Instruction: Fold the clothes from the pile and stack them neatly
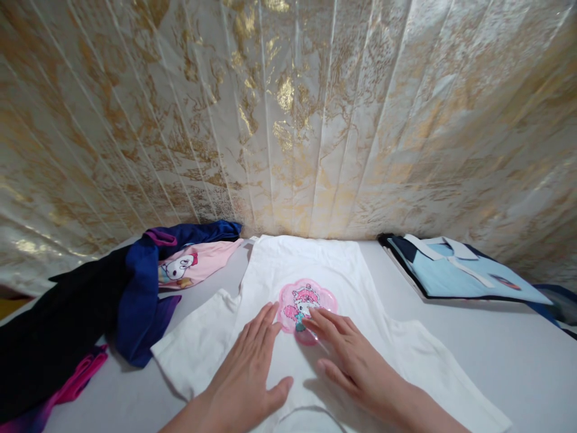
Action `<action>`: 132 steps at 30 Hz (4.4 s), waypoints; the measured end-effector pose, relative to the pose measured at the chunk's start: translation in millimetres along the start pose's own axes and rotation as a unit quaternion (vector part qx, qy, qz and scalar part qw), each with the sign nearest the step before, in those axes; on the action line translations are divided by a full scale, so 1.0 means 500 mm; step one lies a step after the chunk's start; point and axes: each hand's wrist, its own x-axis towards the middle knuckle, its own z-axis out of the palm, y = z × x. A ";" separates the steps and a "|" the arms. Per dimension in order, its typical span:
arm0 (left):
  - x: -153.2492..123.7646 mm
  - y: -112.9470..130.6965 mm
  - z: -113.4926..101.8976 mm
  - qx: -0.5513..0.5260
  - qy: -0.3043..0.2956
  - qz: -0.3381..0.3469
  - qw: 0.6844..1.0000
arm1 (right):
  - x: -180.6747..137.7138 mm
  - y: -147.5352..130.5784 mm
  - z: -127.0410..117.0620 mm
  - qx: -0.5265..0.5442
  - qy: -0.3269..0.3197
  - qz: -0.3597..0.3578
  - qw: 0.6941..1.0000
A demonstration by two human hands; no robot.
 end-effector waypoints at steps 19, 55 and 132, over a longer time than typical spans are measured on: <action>-0.001 0.003 0.007 0.003 0.047 -0.017 0.999 | 0.058 -0.002 0.026 -0.008 -0.037 -0.014 0.999; -0.005 -0.004 0.011 0.026 -0.030 0.009 0.999 | 0.139 0.062 0.004 -0.037 -0.039 -0.001 0.999; 0.050 0.039 -0.035 -0.067 -0.147 0.067 0.985 | -0.086 0.044 -0.033 0.220 -0.003 0.091 0.971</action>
